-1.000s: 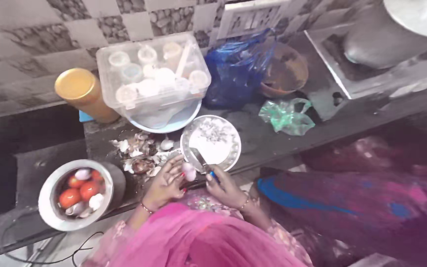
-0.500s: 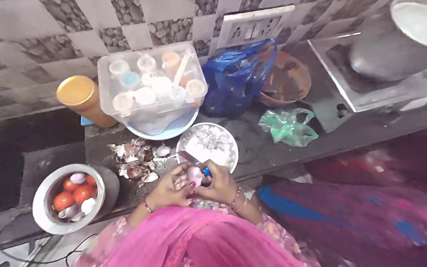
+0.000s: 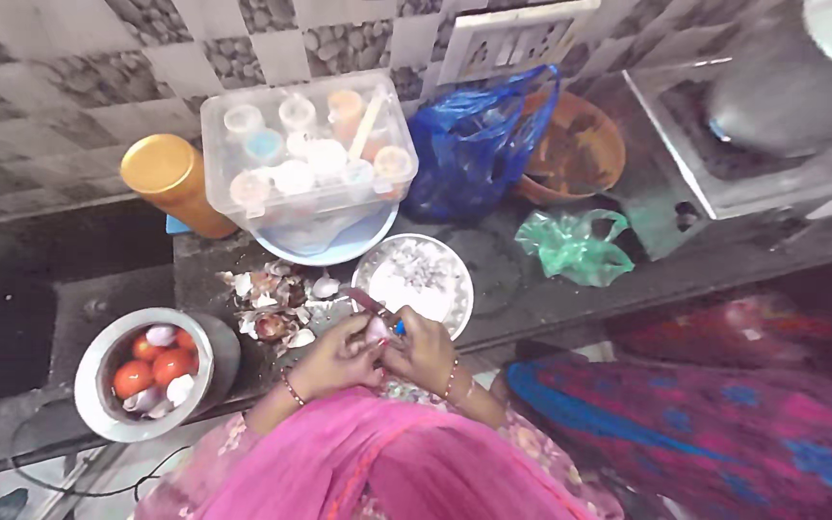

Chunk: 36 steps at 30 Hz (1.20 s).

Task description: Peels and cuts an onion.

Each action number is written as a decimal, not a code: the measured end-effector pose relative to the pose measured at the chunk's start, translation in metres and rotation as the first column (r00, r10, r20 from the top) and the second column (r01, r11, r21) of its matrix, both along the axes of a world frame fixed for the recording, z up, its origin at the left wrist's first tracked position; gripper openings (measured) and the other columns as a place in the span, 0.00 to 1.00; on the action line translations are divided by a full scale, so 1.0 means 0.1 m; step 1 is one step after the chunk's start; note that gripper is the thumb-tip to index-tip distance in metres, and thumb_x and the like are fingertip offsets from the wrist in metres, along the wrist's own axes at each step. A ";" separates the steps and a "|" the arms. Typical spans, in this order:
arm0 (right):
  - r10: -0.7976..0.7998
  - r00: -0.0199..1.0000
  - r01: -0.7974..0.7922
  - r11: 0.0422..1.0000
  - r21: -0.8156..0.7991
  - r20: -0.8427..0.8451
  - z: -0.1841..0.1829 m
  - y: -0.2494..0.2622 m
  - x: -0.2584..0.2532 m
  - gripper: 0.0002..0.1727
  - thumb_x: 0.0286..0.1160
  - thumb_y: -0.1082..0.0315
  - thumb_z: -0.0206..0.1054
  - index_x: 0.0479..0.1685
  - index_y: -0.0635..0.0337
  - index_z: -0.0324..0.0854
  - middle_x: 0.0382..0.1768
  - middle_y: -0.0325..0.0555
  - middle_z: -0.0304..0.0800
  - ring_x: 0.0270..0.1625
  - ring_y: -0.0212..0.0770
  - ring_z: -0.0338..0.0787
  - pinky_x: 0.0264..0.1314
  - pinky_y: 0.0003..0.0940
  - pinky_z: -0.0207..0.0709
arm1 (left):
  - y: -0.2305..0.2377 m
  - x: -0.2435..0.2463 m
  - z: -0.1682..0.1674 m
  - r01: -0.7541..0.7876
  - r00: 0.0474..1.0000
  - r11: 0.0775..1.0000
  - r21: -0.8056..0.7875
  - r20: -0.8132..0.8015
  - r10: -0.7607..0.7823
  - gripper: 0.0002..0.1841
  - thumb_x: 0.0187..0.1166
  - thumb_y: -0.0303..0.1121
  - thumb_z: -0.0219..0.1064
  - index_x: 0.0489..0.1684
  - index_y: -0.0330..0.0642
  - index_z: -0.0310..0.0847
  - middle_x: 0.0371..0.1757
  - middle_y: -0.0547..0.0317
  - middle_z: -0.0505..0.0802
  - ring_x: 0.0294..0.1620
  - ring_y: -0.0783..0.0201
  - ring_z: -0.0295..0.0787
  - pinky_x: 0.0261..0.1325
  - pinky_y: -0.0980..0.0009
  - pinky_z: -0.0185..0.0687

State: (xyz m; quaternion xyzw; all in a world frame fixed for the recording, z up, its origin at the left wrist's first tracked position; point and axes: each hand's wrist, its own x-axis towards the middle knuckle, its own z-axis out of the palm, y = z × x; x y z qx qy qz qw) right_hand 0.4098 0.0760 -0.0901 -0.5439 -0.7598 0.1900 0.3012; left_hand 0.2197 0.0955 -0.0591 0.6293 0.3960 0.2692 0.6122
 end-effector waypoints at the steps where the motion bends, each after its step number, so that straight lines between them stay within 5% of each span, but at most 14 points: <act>1: -0.014 1.000 0.014 1.000 0.012 0.016 -0.02 0.00 -0.01 0.24 0.66 0.49 0.70 0.37 0.68 0.82 0.20 0.49 0.83 0.20 0.47 0.83 0.21 0.44 0.75 | 0.00 0.01 -0.03 -0.014 1.000 0.999 0.029 -0.017 0.015 0.19 0.79 0.30 0.66 0.62 0.23 0.79 0.54 0.53 0.90 0.51 0.82 0.86 0.58 0.82 0.83; 11: -0.108 0.993 0.112 0.992 -0.059 0.055 -0.08 0.03 -0.04 0.29 0.63 0.45 0.73 0.37 0.69 0.84 0.23 0.52 0.86 0.23 0.51 0.87 0.23 0.49 0.78 | 0.13 0.02 -0.05 0.014 0.997 0.984 -0.179 0.072 -0.001 0.18 0.72 0.23 0.65 0.61 0.29 0.77 0.44 0.70 0.89 0.43 0.84 0.86 0.52 0.83 0.84; 18: -0.198 0.979 0.199 0.980 -0.013 0.050 -0.12 0.05 -0.06 0.33 0.62 0.39 0.73 0.37 0.68 0.84 0.20 0.50 0.84 0.20 0.48 0.84 0.22 0.47 0.77 | 0.20 0.05 -0.09 -0.086 0.979 0.944 -0.318 0.147 0.139 0.32 0.69 0.19 0.69 0.77 0.28 0.66 0.55 0.60 0.90 0.49 0.76 0.89 0.52 0.78 0.87; 24: -0.181 0.983 0.182 0.982 -0.051 0.029 -0.13 0.07 -0.06 0.31 0.57 0.43 0.76 0.37 0.68 0.84 0.22 0.51 0.85 0.21 0.49 0.85 0.23 0.47 0.77 | 0.23 0.09 -0.08 -0.104 0.976 0.920 -0.378 0.140 0.168 0.25 0.61 0.17 0.70 0.62 0.30 0.75 0.46 0.64 0.91 0.43 0.77 0.89 0.49 0.79 0.87; 36: -0.145 0.988 0.147 0.988 -0.051 0.049 -0.16 0.09 -0.11 0.27 0.63 0.49 0.73 0.39 0.70 0.82 0.22 0.52 0.85 0.23 0.52 0.87 0.24 0.50 0.78 | 0.21 0.13 -0.13 -0.136 0.977 0.939 -0.315 0.113 0.180 0.26 0.61 0.19 0.72 0.63 0.27 0.74 0.46 0.61 0.90 0.41 0.76 0.89 0.47 0.77 0.88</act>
